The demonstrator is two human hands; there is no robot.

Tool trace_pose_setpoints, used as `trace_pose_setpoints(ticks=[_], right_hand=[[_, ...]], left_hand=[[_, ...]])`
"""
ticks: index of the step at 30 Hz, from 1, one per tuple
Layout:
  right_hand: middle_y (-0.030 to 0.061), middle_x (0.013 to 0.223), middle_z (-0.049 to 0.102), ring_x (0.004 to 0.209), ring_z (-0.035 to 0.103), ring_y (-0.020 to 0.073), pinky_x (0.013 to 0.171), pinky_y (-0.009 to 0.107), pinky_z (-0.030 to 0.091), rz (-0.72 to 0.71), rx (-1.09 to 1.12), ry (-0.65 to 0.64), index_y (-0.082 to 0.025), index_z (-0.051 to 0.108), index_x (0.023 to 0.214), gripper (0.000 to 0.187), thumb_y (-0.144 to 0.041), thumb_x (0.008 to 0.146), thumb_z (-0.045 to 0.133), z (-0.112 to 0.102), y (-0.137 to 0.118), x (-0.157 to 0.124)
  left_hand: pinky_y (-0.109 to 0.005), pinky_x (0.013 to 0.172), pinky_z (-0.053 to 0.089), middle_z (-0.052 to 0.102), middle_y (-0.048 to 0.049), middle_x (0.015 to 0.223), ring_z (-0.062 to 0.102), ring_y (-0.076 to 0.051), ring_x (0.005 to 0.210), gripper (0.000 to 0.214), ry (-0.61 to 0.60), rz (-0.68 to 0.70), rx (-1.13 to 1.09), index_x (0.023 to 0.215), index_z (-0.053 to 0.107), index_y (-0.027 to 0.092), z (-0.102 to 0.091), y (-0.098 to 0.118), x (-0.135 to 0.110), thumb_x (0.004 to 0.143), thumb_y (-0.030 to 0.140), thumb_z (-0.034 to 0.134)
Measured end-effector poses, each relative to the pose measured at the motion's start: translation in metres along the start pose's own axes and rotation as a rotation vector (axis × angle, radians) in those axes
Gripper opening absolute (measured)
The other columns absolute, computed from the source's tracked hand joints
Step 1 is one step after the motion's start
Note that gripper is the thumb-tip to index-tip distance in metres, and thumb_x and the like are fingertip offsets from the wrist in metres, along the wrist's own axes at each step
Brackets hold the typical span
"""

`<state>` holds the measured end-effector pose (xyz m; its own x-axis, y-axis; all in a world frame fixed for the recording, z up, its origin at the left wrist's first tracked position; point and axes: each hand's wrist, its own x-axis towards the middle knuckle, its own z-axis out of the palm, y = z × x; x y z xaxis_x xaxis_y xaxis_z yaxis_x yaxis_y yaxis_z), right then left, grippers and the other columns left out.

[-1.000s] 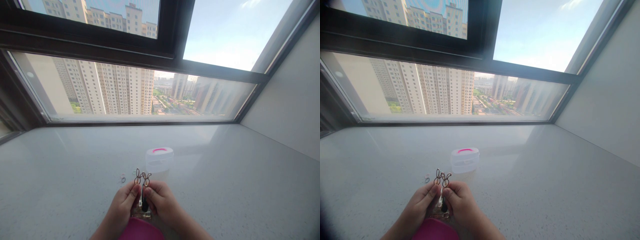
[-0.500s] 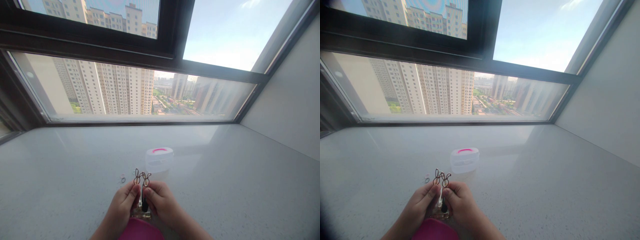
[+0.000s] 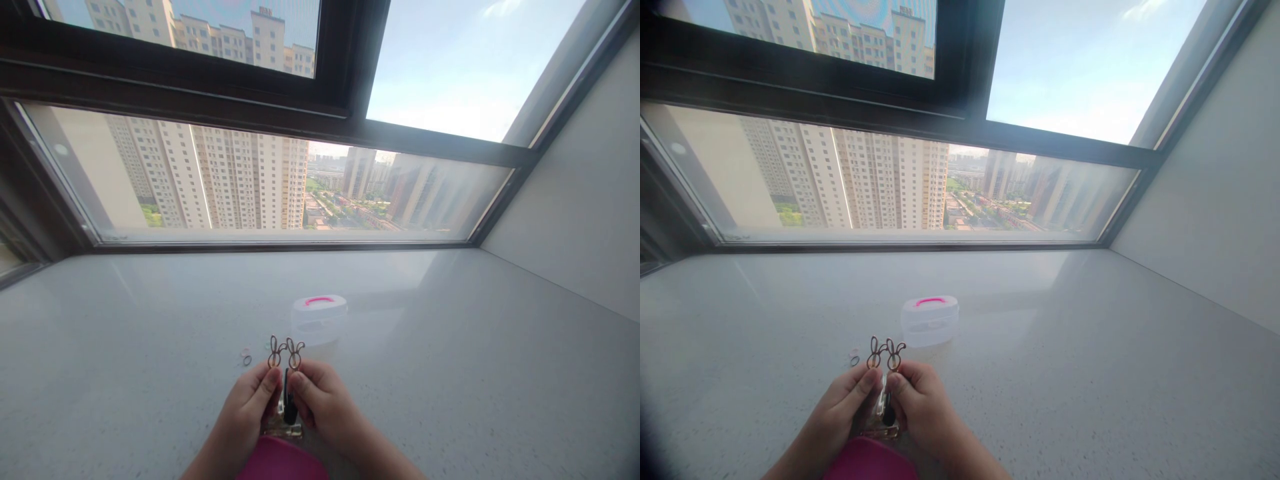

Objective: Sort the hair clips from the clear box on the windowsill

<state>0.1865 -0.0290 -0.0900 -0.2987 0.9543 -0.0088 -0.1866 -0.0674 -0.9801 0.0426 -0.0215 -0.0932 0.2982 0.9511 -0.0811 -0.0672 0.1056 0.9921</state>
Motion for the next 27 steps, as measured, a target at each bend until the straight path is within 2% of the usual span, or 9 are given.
trace_pose_setpoints(ticks=[12, 19, 27], right_hand=[[-0.007, 0.04, 0.037, 0.035, 0.03, 0.0053, 0.036, 0.018, 0.02, 0.017, -0.018, 0.023, -0.016, 0.046, 0.061, 0.041, -0.052, 0.078, 0.053, 0.0003, -0.0009, -0.0006], [-0.0066, 0.041, 0.038, 0.036, 0.03, 0.0052, 0.037, 0.018, 0.021, -0.002, -0.02, 0.01, -0.014, 0.048, 0.062, 0.039, -0.048, 0.081, 0.052, -0.0007, 0.0023, -0.0001], [-0.0069, 0.04, 0.037, 0.036, 0.029, 0.0052, 0.036, 0.018, 0.02, -0.004, -0.044, 0.013, -0.015, 0.047, 0.061, 0.036, -0.044, 0.083, 0.051, -0.003, 0.0024, 0.0003]], left_hand=[[-0.02, 0.046, 0.026, 0.039, 0.0047, 0.056, 0.033, -0.009, 0.05, 0.037, -0.005, -0.005, 0.003, 0.068, 0.05, 0.014, 0.0002, -0.0023, 0.0007, 0.08, 0.049, 0.051], [-0.02, 0.048, 0.029, 0.039, 0.0042, 0.058, 0.034, -0.009, 0.053, 0.039, -0.014, 0.006, 0.017, 0.065, 0.049, 0.014, 0.0005, 0.0018, -0.0027, 0.079, 0.05, 0.053], [-0.019, 0.045, 0.026, 0.04, 0.0048, 0.055, 0.034, -0.008, 0.05, 0.039, 0.01, -0.001, 0.025, 0.064, 0.048, 0.014, -0.0013, -0.0035, -0.0004, 0.08, 0.05, 0.051]])
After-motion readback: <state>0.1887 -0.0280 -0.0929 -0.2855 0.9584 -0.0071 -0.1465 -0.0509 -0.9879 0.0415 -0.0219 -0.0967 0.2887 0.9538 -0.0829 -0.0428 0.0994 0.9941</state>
